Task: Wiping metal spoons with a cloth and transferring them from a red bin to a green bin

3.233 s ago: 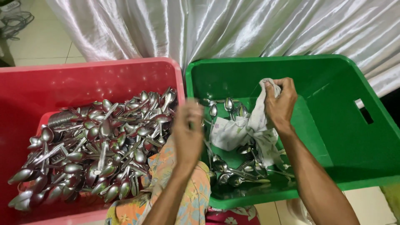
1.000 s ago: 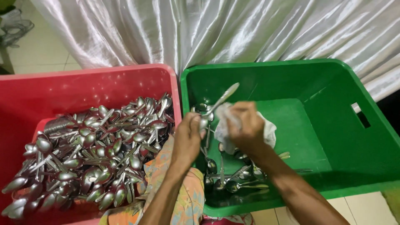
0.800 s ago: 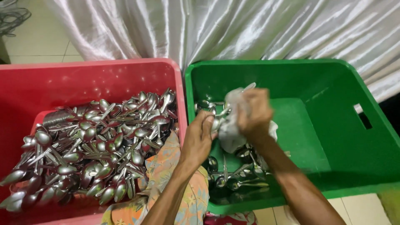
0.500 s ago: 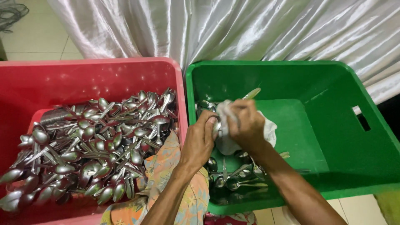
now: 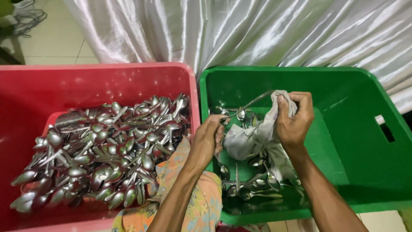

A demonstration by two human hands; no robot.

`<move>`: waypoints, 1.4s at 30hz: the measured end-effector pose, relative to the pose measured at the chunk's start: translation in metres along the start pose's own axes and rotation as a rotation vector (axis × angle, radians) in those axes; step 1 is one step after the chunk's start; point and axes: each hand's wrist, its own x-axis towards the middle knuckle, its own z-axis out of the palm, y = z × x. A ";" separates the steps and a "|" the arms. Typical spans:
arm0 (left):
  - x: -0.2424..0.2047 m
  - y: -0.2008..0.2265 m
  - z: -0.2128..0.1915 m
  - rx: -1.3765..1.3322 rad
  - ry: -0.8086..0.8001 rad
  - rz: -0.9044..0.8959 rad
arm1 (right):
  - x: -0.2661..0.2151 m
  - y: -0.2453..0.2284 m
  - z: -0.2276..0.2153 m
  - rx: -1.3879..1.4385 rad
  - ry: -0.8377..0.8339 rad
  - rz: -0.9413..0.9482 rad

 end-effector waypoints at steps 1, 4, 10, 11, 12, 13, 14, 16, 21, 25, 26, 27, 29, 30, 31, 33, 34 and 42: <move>0.004 -0.009 -0.001 -0.004 -0.039 -0.009 | 0.000 -0.010 0.000 0.013 0.003 -0.030; 0.005 -0.024 -0.002 -0.047 -0.122 -0.014 | -0.004 -0.025 0.001 0.030 -0.001 -0.092; 0.000 -0.009 0.004 0.210 -0.180 0.168 | -0.022 -0.002 0.013 -0.037 -0.043 -0.217; 0.000 -0.009 0.005 0.305 -0.138 0.230 | -0.031 0.014 0.016 -0.078 -0.062 -0.251; -0.005 -0.006 0.006 0.303 -0.140 0.229 | -0.035 0.001 0.016 -0.081 -0.063 -0.251; -0.010 -0.003 0.008 0.422 -0.116 0.286 | -0.039 -0.012 0.017 -0.092 -0.143 -0.266; -0.015 0.001 0.009 0.541 -0.090 0.344 | -0.043 -0.024 0.017 -0.104 -0.223 -0.280; -0.020 0.006 0.009 0.567 -0.106 0.367 | -0.049 -0.003 0.028 -0.148 -0.219 -0.345; -0.029 0.016 0.010 0.576 -0.149 0.366 | -0.029 -0.002 0.028 -0.142 -0.132 -0.320; -0.027 0.017 0.009 0.574 -0.190 0.393 | -0.056 0.009 0.040 -0.332 -0.202 -0.284; -0.029 0.019 0.008 0.583 -0.192 0.404 | -0.053 0.001 0.039 -0.227 -0.224 -0.338; -0.029 0.018 0.007 0.587 -0.198 0.405 | -0.043 0.013 0.039 -0.230 -0.218 -0.334; -0.029 0.018 0.005 0.607 -0.204 0.420 | -0.019 0.035 0.037 -0.094 -0.147 -0.277; -0.027 0.013 0.004 0.608 -0.209 0.422 | -0.014 0.034 0.029 -0.098 -0.143 -0.276; -0.025 0.009 0.003 0.618 -0.206 0.407 | -0.009 0.033 0.020 -0.035 -0.126 -0.003; -0.021 0.005 0.004 0.631 -0.212 0.393 | -0.007 0.040 0.007 0.026 -0.097 0.273; -0.020 0.006 0.005 0.563 -0.188 0.354 | -0.010 0.048 0.003 0.090 -0.105 0.418; -0.011 0.017 0.005 0.091 0.086 0.250 | -0.001 -0.042 0.010 0.498 -0.432 0.740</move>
